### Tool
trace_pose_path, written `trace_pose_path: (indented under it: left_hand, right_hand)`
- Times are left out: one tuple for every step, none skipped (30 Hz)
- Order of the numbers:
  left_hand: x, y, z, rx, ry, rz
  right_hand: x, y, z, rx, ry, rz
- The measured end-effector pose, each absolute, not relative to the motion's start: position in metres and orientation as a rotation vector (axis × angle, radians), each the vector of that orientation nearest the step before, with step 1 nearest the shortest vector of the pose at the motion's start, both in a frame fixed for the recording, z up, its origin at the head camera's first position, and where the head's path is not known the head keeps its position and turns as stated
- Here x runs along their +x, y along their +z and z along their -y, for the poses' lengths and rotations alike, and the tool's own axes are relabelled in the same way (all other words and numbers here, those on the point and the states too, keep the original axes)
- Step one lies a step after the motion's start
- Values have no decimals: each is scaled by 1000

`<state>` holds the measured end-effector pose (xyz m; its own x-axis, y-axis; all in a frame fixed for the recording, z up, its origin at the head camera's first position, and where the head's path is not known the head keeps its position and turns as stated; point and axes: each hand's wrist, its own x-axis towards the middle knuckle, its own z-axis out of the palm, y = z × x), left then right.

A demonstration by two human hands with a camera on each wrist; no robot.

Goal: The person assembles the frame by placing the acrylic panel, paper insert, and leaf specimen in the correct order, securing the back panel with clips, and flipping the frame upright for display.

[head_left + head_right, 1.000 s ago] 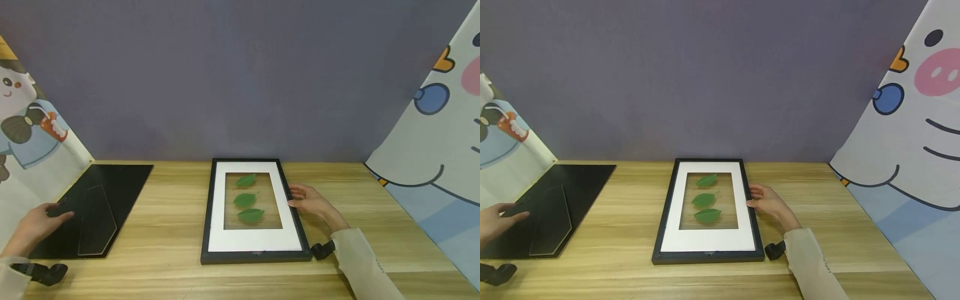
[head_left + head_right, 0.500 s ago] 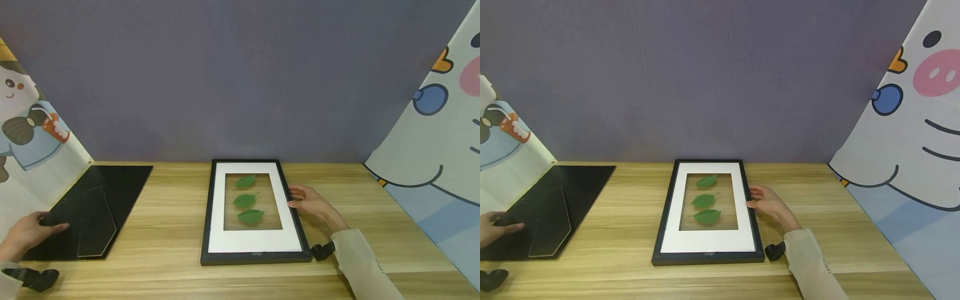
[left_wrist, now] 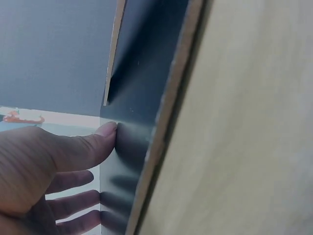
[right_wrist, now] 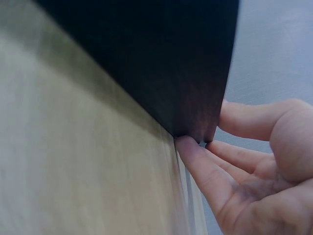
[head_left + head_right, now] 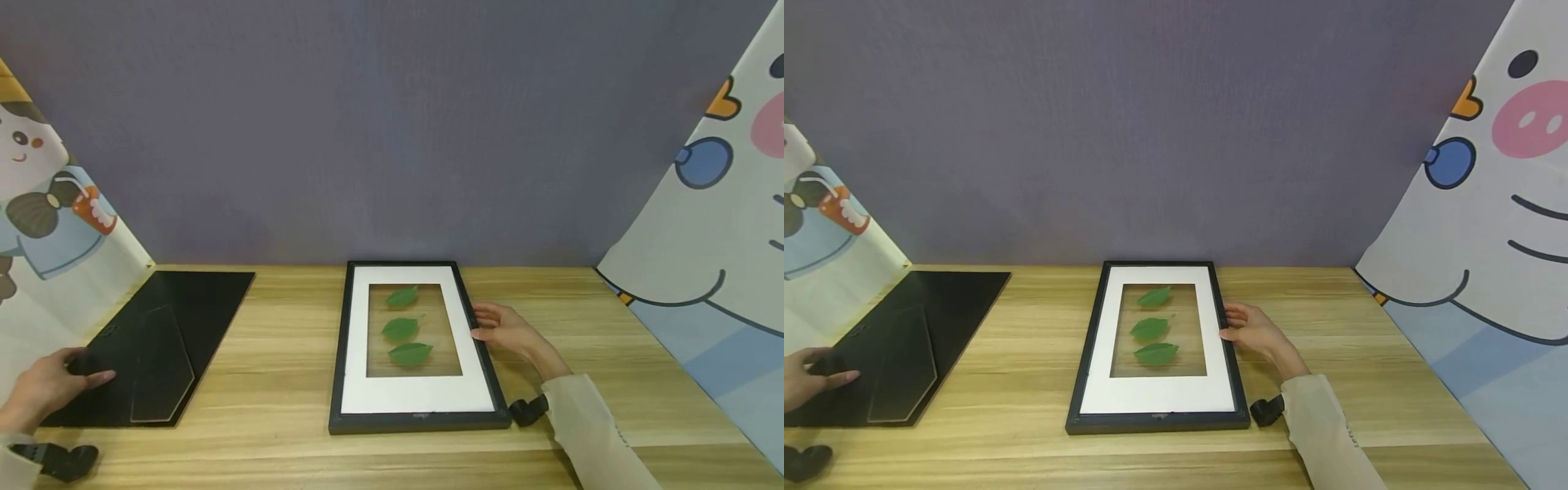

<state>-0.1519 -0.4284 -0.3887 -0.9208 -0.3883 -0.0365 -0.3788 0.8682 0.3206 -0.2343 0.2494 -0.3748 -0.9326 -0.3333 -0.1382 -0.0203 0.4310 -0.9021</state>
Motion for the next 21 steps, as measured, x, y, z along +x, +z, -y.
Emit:
trace_pose_path:
  left_hand:
    - [-152, -389, 428, 598, -508, 3004]
    - [-152, -389, 428, 583, -511, 3003]
    - [-152, -389, 427, 573, -517, 3002]
    - [-152, -389, 427, 561, -518, 3002]
    - [-152, -389, 426, 540, -514, 2999]
    - [-152, -389, 425, 526, -517, 2999]
    - [-152, -389, 425, 511, -521, 2996]
    - [-152, -389, 424, 501, -528, 2993]
    - [-152, -389, 422, 487, -532, 2989]
    - [-152, -389, 421, 469, -531, 2984]
    - [-151, -388, 420, 459, -533, 2982]
    - [-151, -388, 418, 450, -537, 2981]
    - [-151, -388, 417, 437, -538, 2980]
    - [-151, -387, 415, 435, -544, 2982]
    - [-150, -386, 413, 431, -549, 2985]
    - [-150, -386, 412, 431, -552, 2988]
    - [-150, -385, 410, 435, -559, 2994]
    - [-150, -385, 408, 426, -557, 2997]
    - [-149, -384, 406, 424, -555, 3003]
    - [-149, -384, 405, 419, -558, 3012]
    - [-149, -383, 404, 413, -556, 3017]
  right_hand:
    - [-234, -375, -249, -304, -1504, -2392]
    - [-234, -374, -249, -303, -1505, -2392]
    - [-234, -374, -250, -301, -1508, -2389]
    - [-234, -374, -250, -300, -1510, -2389]
    - [-233, -374, -250, -308, -1502, -2393]
    - [-233, -374, -250, -307, -1505, -2393]
    - [-233, -374, -250, -306, -1506, -2392]
    - [-233, -374, -250, -306, -1507, -2392]
    - [-233, -374, -249, -310, -1506, -2393]
    - [-233, -373, -249, -312, -1505, -2393]
    - [-232, -373, -249, -316, -1503, -2393]
    - [-232, -373, -249, -308, -1512, -2387]
    - [-232, -373, -249, -312, -1510, -2389]
    - [-232, -373, -249, -313, -1508, -2390]
    - [-232, -373, -249, -316, -1505, -2391]
    - [-232, -373, -249, -315, -1505, -2390]
    - [-232, -373, -248, -314, -1503, -2390]
    - [-232, -373, -248, -313, -1505, -2390]
    - [-232, -373, -248, -313, -1502, -2393]
    - [-232, -373, -248, -311, -1501, -2394]
    - [-232, -373, -248, -310, -1499, -2395]
